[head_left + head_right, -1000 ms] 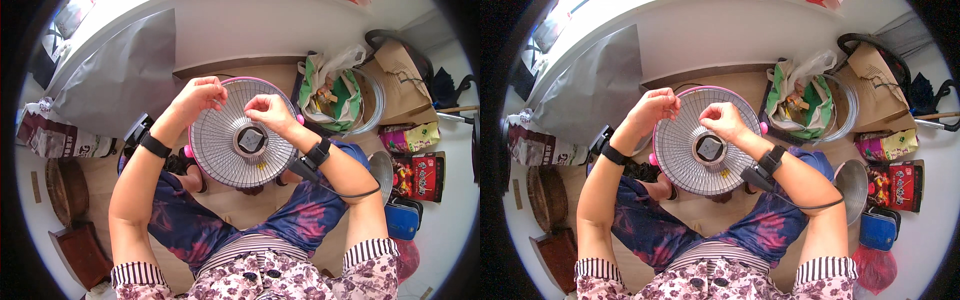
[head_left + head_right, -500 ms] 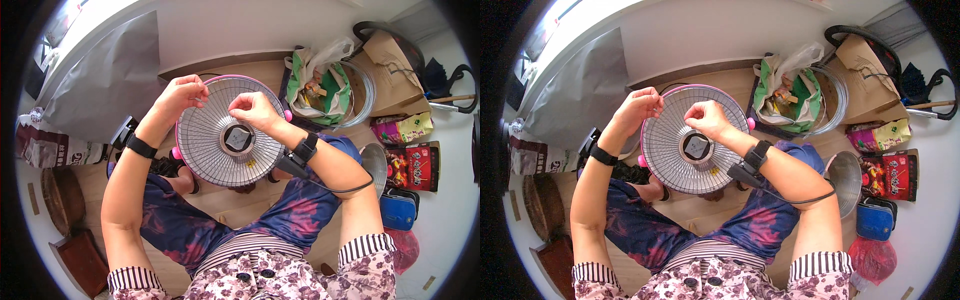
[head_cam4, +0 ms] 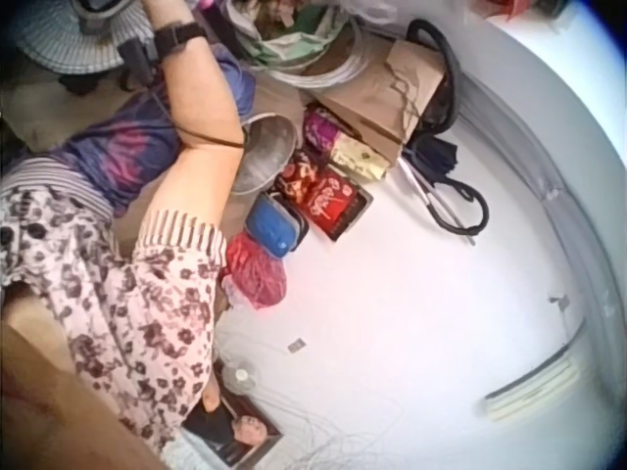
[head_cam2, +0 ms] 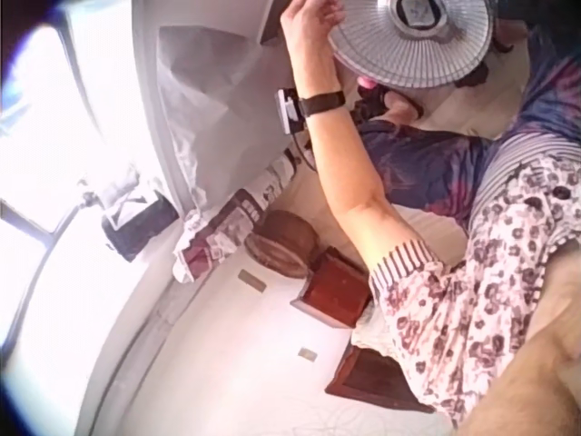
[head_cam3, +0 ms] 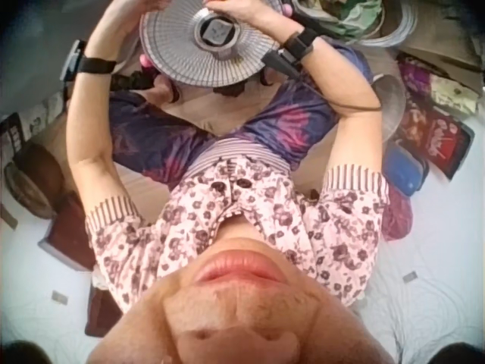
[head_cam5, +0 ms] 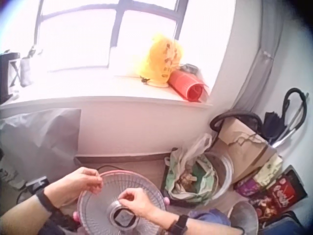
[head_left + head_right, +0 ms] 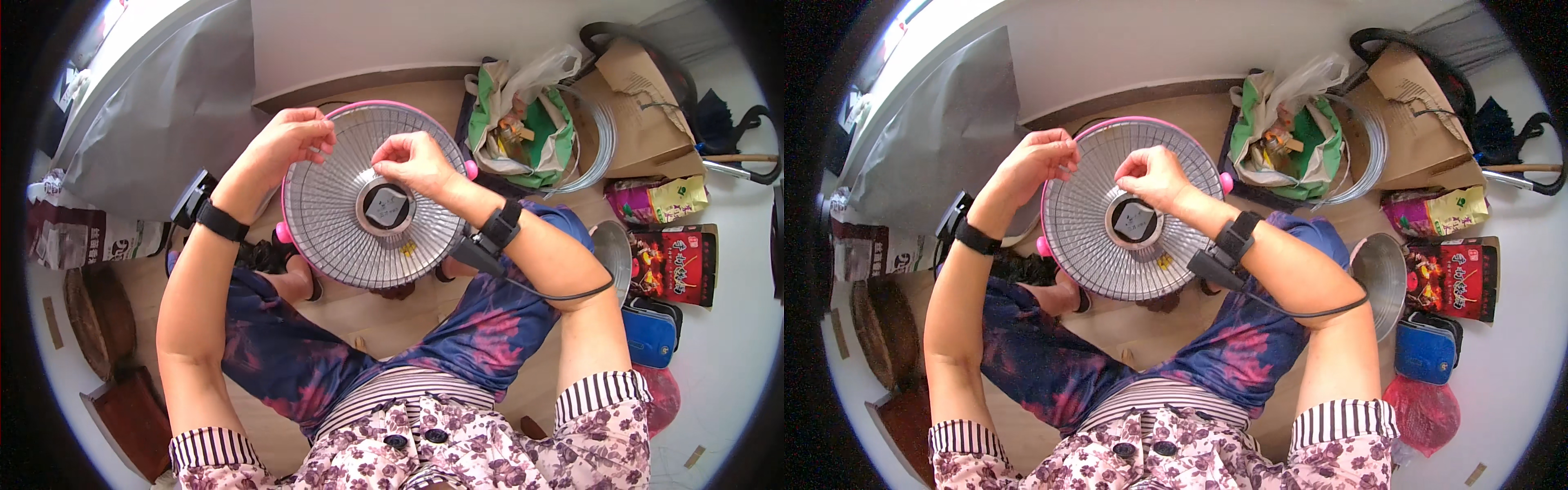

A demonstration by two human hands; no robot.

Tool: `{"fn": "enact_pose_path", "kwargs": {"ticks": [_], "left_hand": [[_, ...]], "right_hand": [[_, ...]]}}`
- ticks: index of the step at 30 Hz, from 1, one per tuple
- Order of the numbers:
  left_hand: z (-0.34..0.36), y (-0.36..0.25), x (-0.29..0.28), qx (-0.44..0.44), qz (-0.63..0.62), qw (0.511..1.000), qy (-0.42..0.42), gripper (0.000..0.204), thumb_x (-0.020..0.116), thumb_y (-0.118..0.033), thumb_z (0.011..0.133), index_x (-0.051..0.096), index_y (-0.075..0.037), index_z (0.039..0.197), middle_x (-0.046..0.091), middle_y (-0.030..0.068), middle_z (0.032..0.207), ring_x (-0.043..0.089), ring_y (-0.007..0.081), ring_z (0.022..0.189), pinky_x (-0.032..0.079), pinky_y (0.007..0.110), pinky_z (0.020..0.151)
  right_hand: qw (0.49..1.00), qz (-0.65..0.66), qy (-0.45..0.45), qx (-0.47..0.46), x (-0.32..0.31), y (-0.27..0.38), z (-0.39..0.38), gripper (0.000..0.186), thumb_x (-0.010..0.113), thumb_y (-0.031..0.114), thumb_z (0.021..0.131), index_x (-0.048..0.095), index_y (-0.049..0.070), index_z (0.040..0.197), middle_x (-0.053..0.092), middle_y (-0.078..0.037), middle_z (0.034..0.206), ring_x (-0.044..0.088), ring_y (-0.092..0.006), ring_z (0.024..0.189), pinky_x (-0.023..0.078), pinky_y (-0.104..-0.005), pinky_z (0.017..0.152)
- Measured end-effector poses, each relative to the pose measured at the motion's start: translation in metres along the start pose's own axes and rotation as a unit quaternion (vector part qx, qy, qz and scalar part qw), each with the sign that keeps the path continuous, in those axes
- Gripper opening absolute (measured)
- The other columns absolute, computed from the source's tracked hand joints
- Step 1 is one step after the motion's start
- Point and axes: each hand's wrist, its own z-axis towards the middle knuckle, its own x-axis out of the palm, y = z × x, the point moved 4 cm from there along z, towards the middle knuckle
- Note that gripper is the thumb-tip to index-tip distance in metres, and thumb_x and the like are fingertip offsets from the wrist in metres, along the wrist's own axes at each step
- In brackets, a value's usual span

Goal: The person uses a screwdriver to tighten a screw on the rim of a space heater.

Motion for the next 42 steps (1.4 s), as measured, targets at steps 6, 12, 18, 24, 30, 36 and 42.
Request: {"fn": "enact_pose_path", "kwargs": {"ticks": [6, 12, 18, 24, 30, 36, 42], "left_hand": [[0.001, -0.002, 0.007, 0.02, 0.039, 0.999, 0.003, 0.017, 0.057, -0.021, 0.091, 0.059, -0.006, 0.083, 0.06, 0.0018, 0.078, 0.058, 0.0089, 0.072, 0.049, 0.023, 0.065], [0.002, 0.006, 0.014, 0.027, 0.075, 0.996, 0.048, 0.025, 0.06, -0.024, 0.09, 0.066, -0.001, 0.094, 0.066, 0.0063, 0.088, 0.062, 0.0111, 0.077, 0.052, 0.025, 0.069], [-0.002, 0.006, 0.027, 0.061, 0.118, 0.988, 0.077, 0.023, 0.064, -0.017, 0.086, 0.068, -0.002, 0.103, 0.069, 0.0076, 0.086, 0.065, 0.012, 0.076, 0.053, 0.024, 0.068], [0.0, 0.008, 0.027, 0.07, 0.127, 0.988, 0.057, 0.02, 0.067, -0.011, 0.082, 0.069, 0.0, 0.098, 0.069, 0.008, 0.081, 0.066, 0.0118, 0.071, 0.054, 0.023, 0.067], [0.001, 0.006, 0.028, 0.069, 0.149, 0.986, 0.033, 0.015, 0.068, -0.008, 0.079, 0.071, 0.0, 0.092, 0.068, 0.0074, 0.077, 0.064, 0.0117, 0.069, 0.053, 0.023, 0.065], [0.008, 0.013, 0.026, 0.102, 0.153, 0.981, 0.058, 0.012, 0.071, -0.011, 0.079, 0.067, 0.0, 0.084, 0.067, 0.0055, 0.076, 0.064, 0.0104, 0.069, 0.053, 0.023, 0.066], [0.009, 0.012, 0.028, 0.099, 0.152, 0.981, 0.071, 0.011, 0.07, -0.012, 0.08, 0.066, -0.002, 0.082, 0.065, 0.003, 0.074, 0.061, 0.0089, 0.069, 0.052, 0.022, 0.067]], "right_hand": [[0.999, 0.027, 0.045, 0.015, -0.008, 0.014, 0.0, 0.015, 0.067, 0.009, 0.08, 0.064, 0.001, 0.092, 0.065, -0.003, 0.083, 0.061, -0.0086, 0.076, 0.05, -0.023, 0.069], [0.989, 0.141, 0.042, 0.02, -0.006, 0.026, -0.004, 0.019, 0.07, 0.01, 0.08, 0.063, 0.001, 0.094, 0.065, -0.003, 0.085, 0.061, -0.0089, 0.079, 0.051, -0.0225, 0.073], [0.987, 0.154, 0.043, 0.005, -0.005, 0.03, -0.003, 0.021, 0.071, 0.01, 0.08, 0.062, 0.0, 0.096, 0.066, -0.006, 0.087, 0.062, -0.0106, 0.08, 0.052, -0.0235, 0.074], [0.986, 0.162, 0.044, 0.018, -0.004, 0.032, -0.005, 0.023, 0.071, 0.01, 0.08, 0.062, -0.001, 0.097, 0.067, -0.007, 0.086, 0.063, -0.0115, 0.079, 0.052, -0.024, 0.074], [0.982, 0.181, 0.041, 0.03, -0.005, 0.028, -0.005, 0.022, 0.071, 0.01, 0.08, 0.062, 0.0, 0.097, 0.067, -0.006, 0.086, 0.063, -0.0116, 0.077, 0.052, -0.0236, 0.073], [0.981, 0.184, 0.054, 0.036, -0.003, 0.026, -0.004, 0.019, 0.07, 0.009, 0.08, 0.062, 0.0, 0.095, 0.066, -0.006, 0.085, 0.063, -0.0111, 0.077, 0.052, -0.024, 0.072], [0.98, 0.186, 0.067, 0.033, -0.003, 0.028, -0.005, 0.018, 0.069, 0.009, 0.081, 0.063, 0.0, 0.095, 0.066, -0.006, 0.086, 0.062, -0.0104, 0.078, 0.052, -0.0237, 0.073]]}}
